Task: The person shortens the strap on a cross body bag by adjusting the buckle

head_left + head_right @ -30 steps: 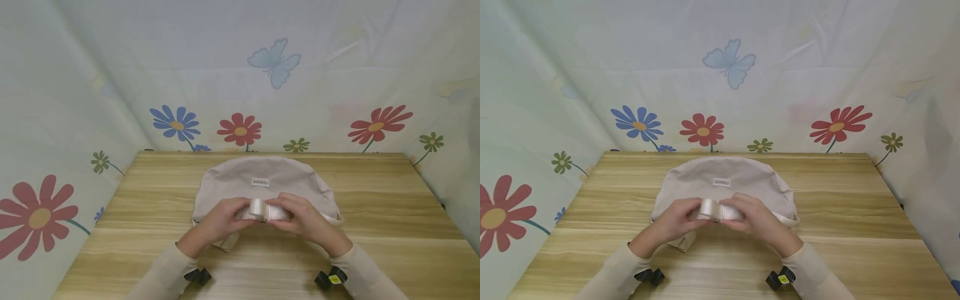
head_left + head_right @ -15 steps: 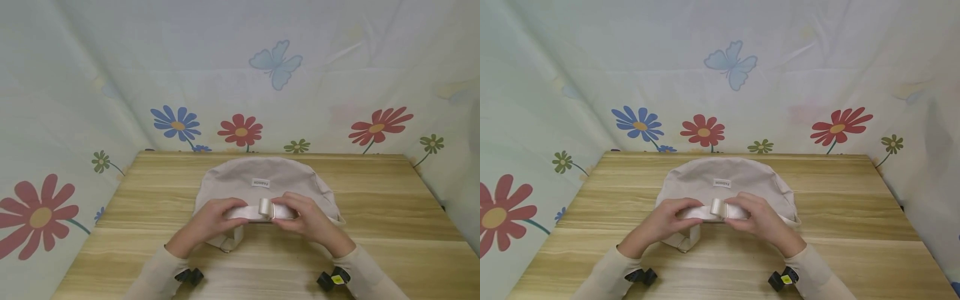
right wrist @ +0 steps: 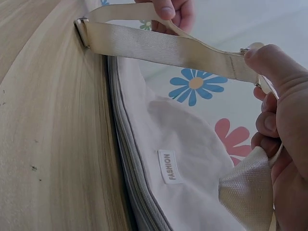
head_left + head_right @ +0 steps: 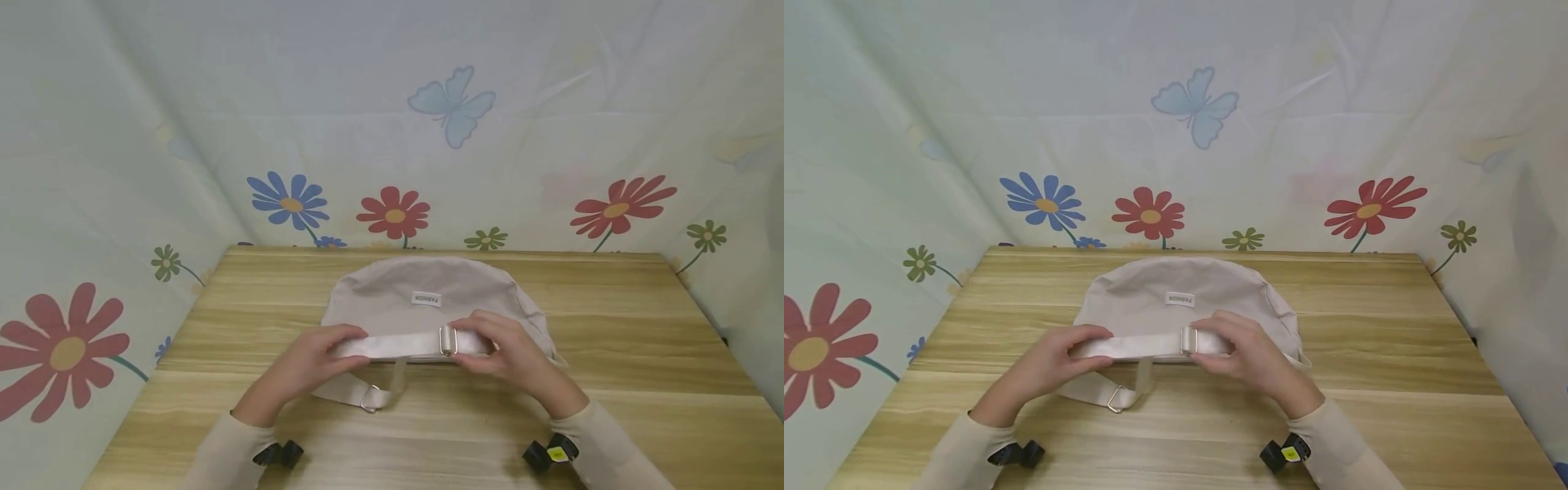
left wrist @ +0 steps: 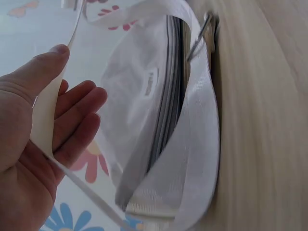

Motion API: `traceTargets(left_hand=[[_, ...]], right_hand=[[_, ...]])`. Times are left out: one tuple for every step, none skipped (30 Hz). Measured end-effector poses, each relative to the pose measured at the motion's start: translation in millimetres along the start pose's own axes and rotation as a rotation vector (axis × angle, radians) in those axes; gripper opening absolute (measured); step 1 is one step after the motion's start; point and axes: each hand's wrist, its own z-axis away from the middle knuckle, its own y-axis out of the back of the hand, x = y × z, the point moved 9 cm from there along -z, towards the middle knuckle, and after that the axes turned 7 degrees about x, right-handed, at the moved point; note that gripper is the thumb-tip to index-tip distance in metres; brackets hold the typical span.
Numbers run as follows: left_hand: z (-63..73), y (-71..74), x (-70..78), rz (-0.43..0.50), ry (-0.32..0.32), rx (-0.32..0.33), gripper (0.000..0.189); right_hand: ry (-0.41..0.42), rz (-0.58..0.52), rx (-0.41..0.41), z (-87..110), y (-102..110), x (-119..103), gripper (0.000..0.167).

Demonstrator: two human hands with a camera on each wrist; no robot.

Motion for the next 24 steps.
traceTargets(left_hand=[[2.4, 1.9, -2.9, -0.004, 0.009, -0.005, 0.031], [4.7, 3.8, -5.6, -0.014, 0.014, -0.005, 0.031], [7.0, 5.7, -8.2, -0.024, 0.018, -0.004, 0.031], [8.9, 7.3, -10.5, -0.028, 0.02, -0.003, 0.031], [10.4, 8.7, -12.2, -0.031, 0.017, 0.0, 0.031], [11.5, 9.9, -13.2, -0.035, 0.01, 0.004, 0.031], [12.0, 10.4, -14.0, -0.036, 0.006, 0.004, 0.031], [12.0, 10.0, -14.5, -0.036, 0.001, 0.0, 0.032], [11.3, 8.8, -14.5, -0.032, -0.003, -0.011, 0.033], [10.2, 6.9, -14.4, -0.032, -0.002, -0.027, 0.035], [8.7, 4.5, -14.1, -0.042, -0.003, -0.045, 0.037], [6.9, 1.7, -13.4, -0.059, -0.005, -0.063, 0.039], [4.7, -1.2, -11.8, -0.074, -0.005, -0.081, 0.042], [2.1, -3.9, -9.0, -0.092, -0.01, -0.094, 0.044], [-0.8, -6.5, -5.5, -0.122, -0.024, -0.103, 0.045], [-4.0, -8.3, 0.1, -0.145, -0.036, -0.107, 0.047], [-7.8, -10.2, 7.4, -0.163, -0.06, -0.106, 0.048], [-12.2, -12.1, 16.3, -0.176, -0.085, -0.102, 0.048], [-17.0, -14.3, 25.7, -0.18, -0.107, -0.102, 0.048], [-21.9, -17.6, 35.3, -0.179, -0.133, -0.104, 0.049], [-26.8, -21.3, 44.5, -0.171, -0.154, -0.109, 0.05], [-31.6, -25.7, 53.3, -0.145, -0.165, -0.12, 0.052], [-35.9, -31.0, 60.2, -0.112, -0.175, -0.133, 0.053], [-39.8, -36.3, 65.9, -0.08, -0.18, -0.143, 0.054]], right_hand=[[0.003, 0.002, 0.002, -0.1, 0.4, 0.0, 0.041], [0.006, 0.0, 0.004, -0.1, 0.8, -0.1, 0.041], [0.007, -0.001, 0.006, 0.3, 1.1, 0.0, 0.042], [0.007, -0.001, 0.008, 0.4, 1.2, 0.0, 0.042], [0.007, -0.004, 0.009, 0.4, 1.1, -0.1, 0.043], [0.009, -0.007, 0.009, 0.5, 0.9, -0.3, 0.044], [0.01, -0.011, 0.01, 0.4, 0.6, -0.6, 0.045], [0.012, -0.015, 0.01, 0.5, 0.3, -0.9, 0.045], [0.013, -0.019, 0.011, 0.4, 0.0, -1.2, 0.045], [0.015, -0.022, 0.011, 0.1, -0.5, -1.7, 0.045], [0.016, -0.026, 0.012, -0.1, -0.9, -2.1, 0.045], [0.017, -0.029, 0.013, -0.3, -1.2, -2.5, 0.045], [0.016, -0.03, 0.014, -0.6, -1.6, -2.8, 0.045], [0.014, -0.033, 0.013, -0.9, -2.0, -3.1, 0.045], [0.012, -0.033, 0.012, -1.3, -2.6, -3.3, 0.045], [0.011, -0.033, 0.009, -1.6, -3.2, -3.6, 0.045], [0.008, -0.034, 0.008, -1.9, -3.6, -3.9, 0.046], [0.005, -0.034, 0.005, -2.2, -4.0, -4.1, 0.046], [0.001, -0.033, 0.003, -2.4, -4.5, -4.1, 0.046], [-0.003, -0.032, 0.001, -2.6, -4.7, -4.1, 0.046], [-0.008, -0.031, 0.0, -2.6, -4.9, -3.9, 0.046], [-0.011, -0.029, -0.001, -2.6, -5.1, -3.8, 0.046], [-0.015, -0.029, -0.002, -2.8, -5.3, -3.5, 0.046], [-0.023, -0.027, -0.005, -2.8, -5.9, -3.0, 0.047]])
